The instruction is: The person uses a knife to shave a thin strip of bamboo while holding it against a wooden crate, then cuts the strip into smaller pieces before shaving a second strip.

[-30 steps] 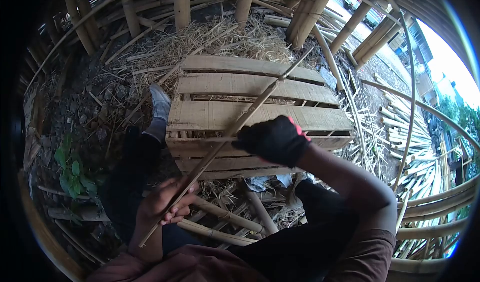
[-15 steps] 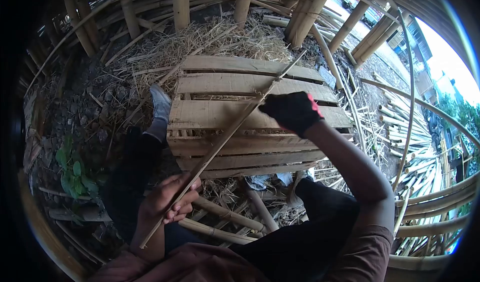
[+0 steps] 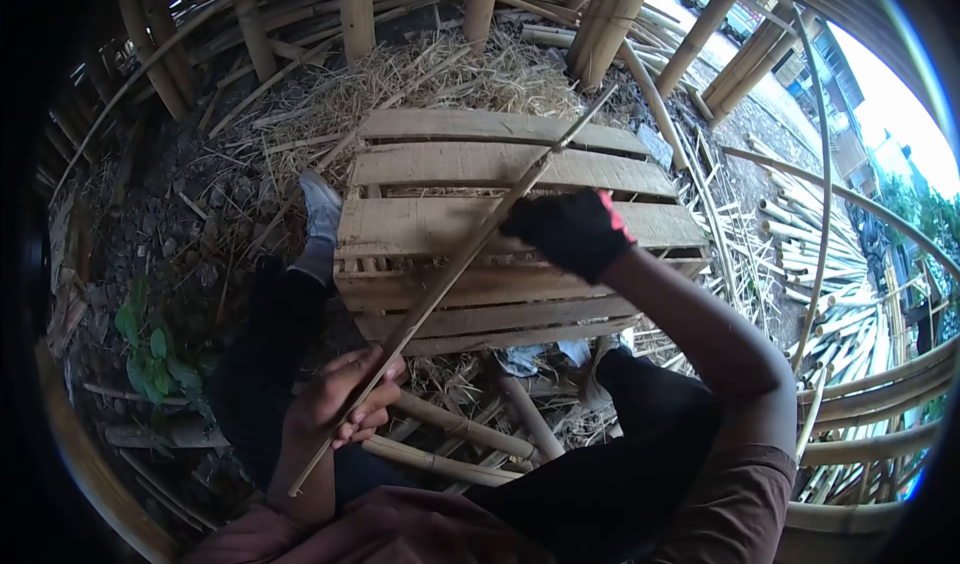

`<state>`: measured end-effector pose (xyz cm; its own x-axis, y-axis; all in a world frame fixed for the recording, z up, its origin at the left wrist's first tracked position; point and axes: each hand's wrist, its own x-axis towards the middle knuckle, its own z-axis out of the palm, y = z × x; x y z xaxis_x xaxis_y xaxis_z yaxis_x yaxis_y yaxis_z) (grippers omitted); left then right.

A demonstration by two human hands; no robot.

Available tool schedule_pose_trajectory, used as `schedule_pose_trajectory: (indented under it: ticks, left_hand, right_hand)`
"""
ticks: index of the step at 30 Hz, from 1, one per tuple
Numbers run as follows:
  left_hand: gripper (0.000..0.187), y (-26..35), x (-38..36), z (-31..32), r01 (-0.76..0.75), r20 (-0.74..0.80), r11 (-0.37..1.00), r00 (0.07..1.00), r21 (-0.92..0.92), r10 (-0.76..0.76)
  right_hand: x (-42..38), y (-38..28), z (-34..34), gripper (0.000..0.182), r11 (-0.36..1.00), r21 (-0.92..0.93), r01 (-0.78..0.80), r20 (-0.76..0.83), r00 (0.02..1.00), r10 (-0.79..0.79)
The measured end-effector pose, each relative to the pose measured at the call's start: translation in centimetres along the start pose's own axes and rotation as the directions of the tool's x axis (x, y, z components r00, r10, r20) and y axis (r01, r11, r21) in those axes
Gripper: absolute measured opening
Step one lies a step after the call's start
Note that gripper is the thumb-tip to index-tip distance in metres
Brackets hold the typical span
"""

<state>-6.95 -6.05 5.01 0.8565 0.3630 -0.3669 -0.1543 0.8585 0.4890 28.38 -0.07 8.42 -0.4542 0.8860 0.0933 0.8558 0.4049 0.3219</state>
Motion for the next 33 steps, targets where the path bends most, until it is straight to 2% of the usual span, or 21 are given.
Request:
schedule_pose_trajectory:
  ticks: [1,2,3,5,6,7,9,11,12,13,14,15,17,18,20,21,23,26,29,30,33]
  left_hand:
    - [0.032,-0.2,0.0,0.3,-0.022,-0.018,1.0,1.0,0.007,0.022]
    - [0.033,0.0,0.0,0.4,-0.007,-0.004,1.0,1.0,-0.009,0.007]
    - [0.033,0.3,0.0,0.3,-0.012,0.002,1.0,1.0,0.003,0.012]
    - [0.032,0.5,-0.2,0.0,0.011,0.089,1.0,0.996,-0.018,-0.009]
    - [0.033,0.3,-0.1,0.1,0.026,0.097,0.998,0.995,-0.051,-0.021]
    - [0.033,0.1,0.1,0.7,0.024,0.094,0.998,0.995,-0.053,-0.019]
    - [0.035,-0.3,0.1,1.8,-0.009,0.031,0.995,1.0,0.1,0.006]
    - [0.041,-0.4,0.2,0.9,-0.035,0.102,0.98,0.995,0.194,0.015]
    - [0.043,-0.4,0.2,0.5,-0.109,0.012,0.898,0.993,0.426,0.115]
    - [0.045,-0.3,0.1,-0.3,-0.145,-0.052,0.756,0.972,0.638,0.23]
    - [0.046,0.5,0.1,-2.3,-0.163,0.025,0.248,0.876,0.955,0.482]
    - [0.046,0.9,0.3,-2.4,-0.154,0.02,0.242,0.878,0.958,0.479]
    - [0.04,1.6,0.7,-2.2,-0.225,0.347,-0.279,0.366,0.934,0.864]
    - [0.04,1.9,1.1,-2.3,-0.219,0.35,-0.285,0.371,0.933,0.86]
    - [0.044,1.9,2.1,-2.7,-0.296,0.736,-0.674,0.264,0.677,0.623]
    - [0.044,1.2,2.5,-2.5,-0.295,0.738,-0.677,0.267,0.674,0.619]
    - [0.037,-1.0,3.5,-1.4,-0.6,0.791,-0.586,0.137,0.545,0.596]
    - [0.022,-2.2,3.9,0.6,-0.749,0.806,-0.453,0.178,0.483,0.565]
    - [0.032,-2.5,4.5,-0.4,-0.857,0.839,-0.313,0.218,0.408,0.498]
    - [0.043,-2.4,5.3,-0.2,-0.872,0.85,-0.364,0.102,0.326,0.516]
    - [0.042,-2.8,6.1,-1.7,-0.884,0.798,-0.358,0.027,0.3,0.603]
  right_hand:
    - [0.5,2.6,1.8,0.022,0.992,-0.112,-0.064,-0.05,0.997,0.059]
    - [1.5,3.8,1.2,0.028,0.966,-0.134,-0.222,0.159,0.957,0.242]
    - [1.2,3.4,0.6,0.028,0.963,-0.139,-0.229,0.148,0.957,0.249]
    - [0.4,1.0,-0.3,0.045,0.993,0.076,-0.09,-0.213,0.972,0.104]
    - [0.1,0.1,-0.7,0.061,0.986,0.166,0.0,-0.124,0.992,0.021]
    - [0.1,-0.6,-0.6,0.058,0.979,0.184,0.092,-0.08,0.994,-0.078]
    - [0.3,-1.5,-1.1,0.047,0.968,0.252,0.02,-0.014,1.0,-0.017]
    - [0.8,-1.2,-1.1,0.043,0.947,0.322,0.006,0.017,1.0,-0.012]
    - [1.1,-1.0,-1.1,0.04,0.923,0.384,-0.003,0.049,0.999,-0.017]
    - [1.1,-1.0,-1.0,0.04,0.921,0.388,-0.004,0.042,0.999,-0.014]
    - [1.1,-0.9,-0.7,0.039,0.915,0.404,0.011,0.02,1.0,-0.021]
    - [1.1,-1.0,-0.4,0.038,0.907,0.42,0.026,-0.002,1.0,-0.028]
    - [1.2,-0.9,-0.1,0.037,0.923,0.378,0.066,-0.057,0.997,-0.048]
    - [1.3,-0.9,0.0,0.036,0.94,0.326,0.102,-0.104,0.992,-0.071]
    - [1.6,-0.9,-0.1,0.037,0.932,0.351,0.092,-0.063,0.995,-0.074]
    - [1.8,-0.8,-0.3,0.038,0.926,0.368,0.082,-0.016,0.996,-0.082]
    - [2.0,-0.8,-1.0,0.038,0.926,0.369,0.082,0.01,0.996,-0.093]
    - [1.7,-0.8,-0.4,0.037,0.913,0.395,0.1,0.004,0.994,-0.11]
    - [1.2,-1.5,-0.6,0.034,0.905,0.423,0.048,-0.05,0.998,-0.03]
    - [1.0,-2.2,-1.1,0.033,0.904,0.427,-0.021,-0.072,0.996,0.057]
    - [-0.4,-6.0,-2.9,0.044,0.897,0.438,-0.056,-0.18,0.973,0.148]
